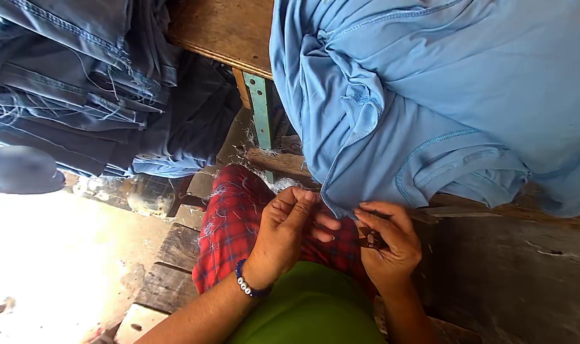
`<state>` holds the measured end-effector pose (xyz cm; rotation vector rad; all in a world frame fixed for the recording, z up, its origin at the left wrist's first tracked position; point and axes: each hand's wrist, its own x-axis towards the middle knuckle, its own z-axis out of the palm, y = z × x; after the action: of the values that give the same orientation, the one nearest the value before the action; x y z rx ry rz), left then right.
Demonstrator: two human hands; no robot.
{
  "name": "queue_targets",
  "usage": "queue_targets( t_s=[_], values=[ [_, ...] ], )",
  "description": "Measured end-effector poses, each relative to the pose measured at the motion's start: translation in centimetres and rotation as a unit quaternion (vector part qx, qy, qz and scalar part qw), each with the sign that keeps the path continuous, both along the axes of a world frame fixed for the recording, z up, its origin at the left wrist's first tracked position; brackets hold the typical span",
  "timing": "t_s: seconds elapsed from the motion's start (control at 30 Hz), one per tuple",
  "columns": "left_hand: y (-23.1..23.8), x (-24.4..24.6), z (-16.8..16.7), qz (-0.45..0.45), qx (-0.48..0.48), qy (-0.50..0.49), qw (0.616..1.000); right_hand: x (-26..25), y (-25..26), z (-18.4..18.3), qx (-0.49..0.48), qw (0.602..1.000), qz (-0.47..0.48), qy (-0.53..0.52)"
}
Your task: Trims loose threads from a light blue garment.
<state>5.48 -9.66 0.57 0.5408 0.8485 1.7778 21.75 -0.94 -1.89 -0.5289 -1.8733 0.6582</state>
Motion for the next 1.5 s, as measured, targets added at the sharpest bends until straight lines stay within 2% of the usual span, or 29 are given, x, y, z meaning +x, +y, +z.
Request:
queue_targets(
  t_s=[0.17, 0.47, 0.57, 0.67, 0.77, 0.97, 1.07, 1.2, 1.4, 1.5],
  values=[
    [0.1, -0.1, 0.6, 0.029, -0.027, -0.015, 0.999, 0.0, -0.2, 0.2, -0.012, 1.0, -0.011, -0.012],
    [0.4, -0.4, 0.8, -0.011, -0.05, -0.053, 0.997, 0.2, -0.2, 0.6, 0.028, 0.999, -0.017, -0.011],
    [0.4, -0.4, -0.2, -0.036, -0.008, -0.028, 0.999, 0.3, -0.3, 0.8, 0.035, 0.999, -0.024, -0.01],
    [0.6, -0.1, -0.8, -0.026, 0.015, 0.043, 0.999, 0.4, -0.5, 0.9, 0.037, 0.999, -0.024, -0.011],
    [1.1, 0.4, -0.4, 0.014, -0.008, 0.099, 0.995, 0.5, -0.5, 1.0, 0.046, 0.999, -0.024, -0.014],
    [1.9, 0.7, 0.0, 0.067, -0.05, 0.151, 0.985, 0.8, -0.5, 1.3, 0.086, 0.995, -0.034, -0.045],
    [1.9, 0.6, 0.2, 0.065, -0.041, 0.126, 0.989, 1.0, -0.4, 1.1, 0.083, 0.994, -0.033, -0.06],
    [1.9, 0.7, 0.4, 0.062, -0.015, 0.068, 0.996, 0.6, -0.6, 0.9, 0.015, 0.999, -0.023, -0.043],
    [1.6, 0.7, -0.6, 0.028, 0.027, 0.076, 0.996, 0.7, -1.1, 2.1, -0.166, 0.985, -0.015, -0.039],
    [1.6, 0.8, -0.9, 0.009, 0.035, 0.076, 0.996, 1.1, -1.1, 2.7, -0.196, 0.979, 0.017, -0.051]
  ],
)
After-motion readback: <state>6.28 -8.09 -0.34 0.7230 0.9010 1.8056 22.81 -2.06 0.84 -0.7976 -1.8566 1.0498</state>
